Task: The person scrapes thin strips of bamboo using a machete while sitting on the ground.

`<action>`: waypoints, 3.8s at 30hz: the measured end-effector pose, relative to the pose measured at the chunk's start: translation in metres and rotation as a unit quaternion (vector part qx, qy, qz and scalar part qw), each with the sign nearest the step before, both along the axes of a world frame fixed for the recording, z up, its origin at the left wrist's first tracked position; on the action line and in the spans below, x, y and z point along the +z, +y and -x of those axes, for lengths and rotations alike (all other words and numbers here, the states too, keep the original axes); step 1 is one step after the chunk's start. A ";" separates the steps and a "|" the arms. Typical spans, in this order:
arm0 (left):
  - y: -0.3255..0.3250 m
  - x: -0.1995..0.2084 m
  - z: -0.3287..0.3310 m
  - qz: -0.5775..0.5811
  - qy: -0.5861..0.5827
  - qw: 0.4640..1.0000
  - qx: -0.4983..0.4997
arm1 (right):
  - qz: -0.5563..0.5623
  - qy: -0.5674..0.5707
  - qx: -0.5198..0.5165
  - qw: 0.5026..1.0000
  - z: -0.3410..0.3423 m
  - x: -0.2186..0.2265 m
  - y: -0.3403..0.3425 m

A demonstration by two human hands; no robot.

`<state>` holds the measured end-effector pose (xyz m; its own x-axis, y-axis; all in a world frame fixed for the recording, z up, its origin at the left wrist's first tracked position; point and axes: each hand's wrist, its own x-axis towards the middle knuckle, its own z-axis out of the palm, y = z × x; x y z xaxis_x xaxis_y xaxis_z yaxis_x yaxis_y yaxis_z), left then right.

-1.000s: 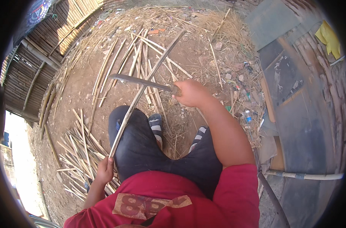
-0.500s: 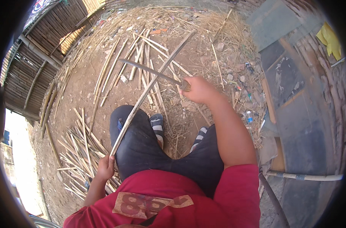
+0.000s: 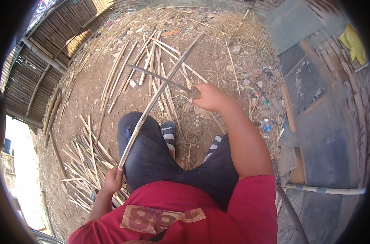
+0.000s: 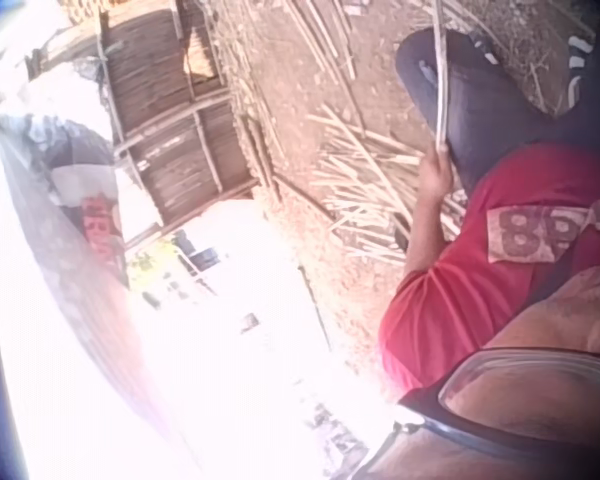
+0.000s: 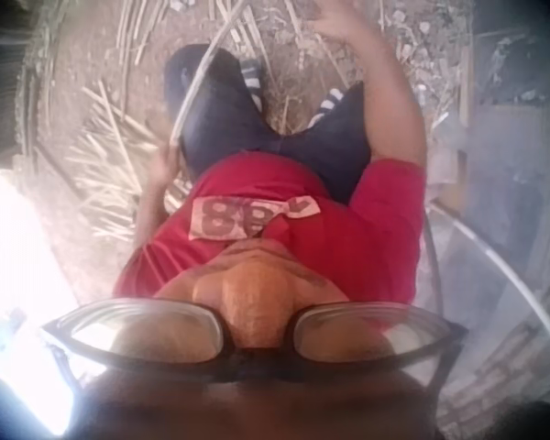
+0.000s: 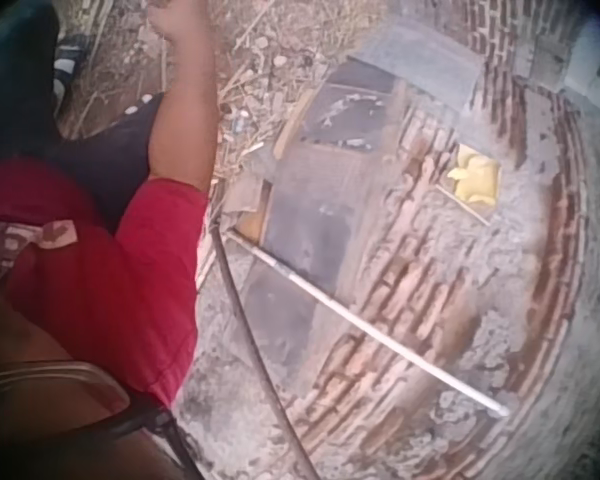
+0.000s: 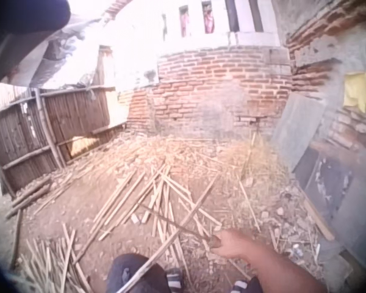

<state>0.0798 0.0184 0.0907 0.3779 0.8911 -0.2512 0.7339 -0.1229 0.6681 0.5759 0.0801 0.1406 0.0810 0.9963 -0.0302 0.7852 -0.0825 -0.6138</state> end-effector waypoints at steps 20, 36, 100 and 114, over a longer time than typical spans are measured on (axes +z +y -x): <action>0.000 -0.009 0.004 -0.140 0.071 0.988 -0.011 | -0.008 -0.233 0.172 0.957 0.041 0.030 -0.013; 0.005 -0.010 -0.004 -0.146 0.095 0.985 -0.013 | 0.007 -0.246 0.172 0.954 0.032 0.033 -0.015; -0.010 -0.009 -0.018 -0.256 0.177 0.950 0.005 | 0.017 -0.070 0.035 0.997 0.003 0.009 -0.005; -0.007 -0.013 -0.015 -0.263 0.177 0.948 -0.001 | -0.034 0.004 -0.057 0.998 -0.026 0.000 -0.006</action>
<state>0.0951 0.0111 0.0779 0.3553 0.9274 0.1166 0.8998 -0.3732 0.2262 0.6014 0.0740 0.1410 0.1942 0.9803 0.0362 0.7685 -0.1291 -0.6267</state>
